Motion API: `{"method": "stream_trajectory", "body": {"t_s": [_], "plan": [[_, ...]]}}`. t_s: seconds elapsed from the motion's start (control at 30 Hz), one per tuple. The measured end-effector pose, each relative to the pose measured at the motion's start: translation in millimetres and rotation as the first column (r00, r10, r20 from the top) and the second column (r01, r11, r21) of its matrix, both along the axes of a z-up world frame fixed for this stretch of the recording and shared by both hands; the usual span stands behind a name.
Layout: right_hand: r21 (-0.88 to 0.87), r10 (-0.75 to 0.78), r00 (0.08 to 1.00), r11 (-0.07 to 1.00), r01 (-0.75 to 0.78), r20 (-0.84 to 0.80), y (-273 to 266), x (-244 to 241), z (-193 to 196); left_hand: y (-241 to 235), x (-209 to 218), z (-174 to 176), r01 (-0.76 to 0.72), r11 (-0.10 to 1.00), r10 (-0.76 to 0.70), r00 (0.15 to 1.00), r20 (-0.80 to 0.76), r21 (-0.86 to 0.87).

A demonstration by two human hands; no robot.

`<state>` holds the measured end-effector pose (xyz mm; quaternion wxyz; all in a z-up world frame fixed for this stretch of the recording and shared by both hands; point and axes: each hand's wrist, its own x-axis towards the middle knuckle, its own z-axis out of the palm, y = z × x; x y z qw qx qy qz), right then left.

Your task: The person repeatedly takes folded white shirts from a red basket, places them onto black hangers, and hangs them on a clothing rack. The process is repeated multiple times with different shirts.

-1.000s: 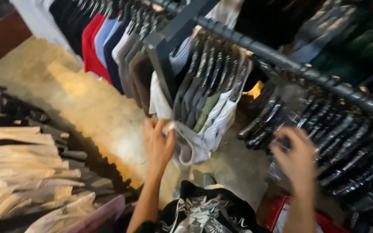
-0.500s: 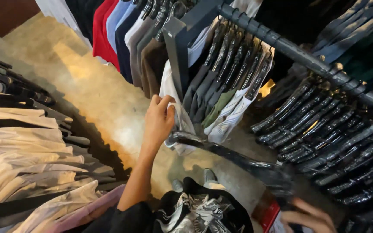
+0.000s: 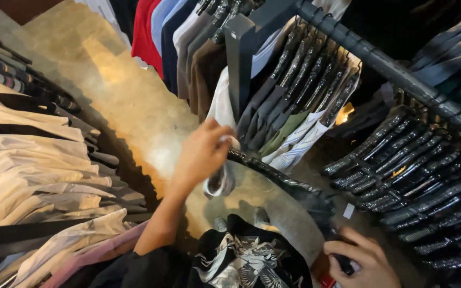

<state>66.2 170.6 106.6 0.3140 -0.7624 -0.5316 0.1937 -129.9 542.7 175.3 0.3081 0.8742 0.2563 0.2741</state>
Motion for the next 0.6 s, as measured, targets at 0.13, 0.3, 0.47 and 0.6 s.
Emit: {"method": "stream_trajectory", "body": {"t_s": [0.13, 0.3, 0.47, 0.6], "plan": [[0.182, 0.115, 0.981, 0.973, -0.143, 0.156, 30.2, -8.5, 2.8, -34.2, 7.3, -7.2, 0.121, 0.982, -0.108, 0.989, -0.099, 0.142], [0.219, 0.130, 0.989, 0.965, -0.142, 0.069, 42.7, 1.5, -31.6, -42.1, 0.0, 48.6, 0.176, 0.945, -0.190, 0.982, 0.023, 0.275], [0.212, 0.142, 0.974, 0.961, -0.179, 0.178, 57.3, 10.2, -27.7, -33.6, -11.8, 57.5, 0.294, 0.926, -0.267, 0.953, -0.141, 0.237], [0.304, 0.287, 0.946, 0.897, -0.321, 0.151, 64.3, 28.1, -38.4, -39.4, -14.8, 69.7, 0.487, 0.845, -0.460, 0.872, -0.166, 0.219]]}}
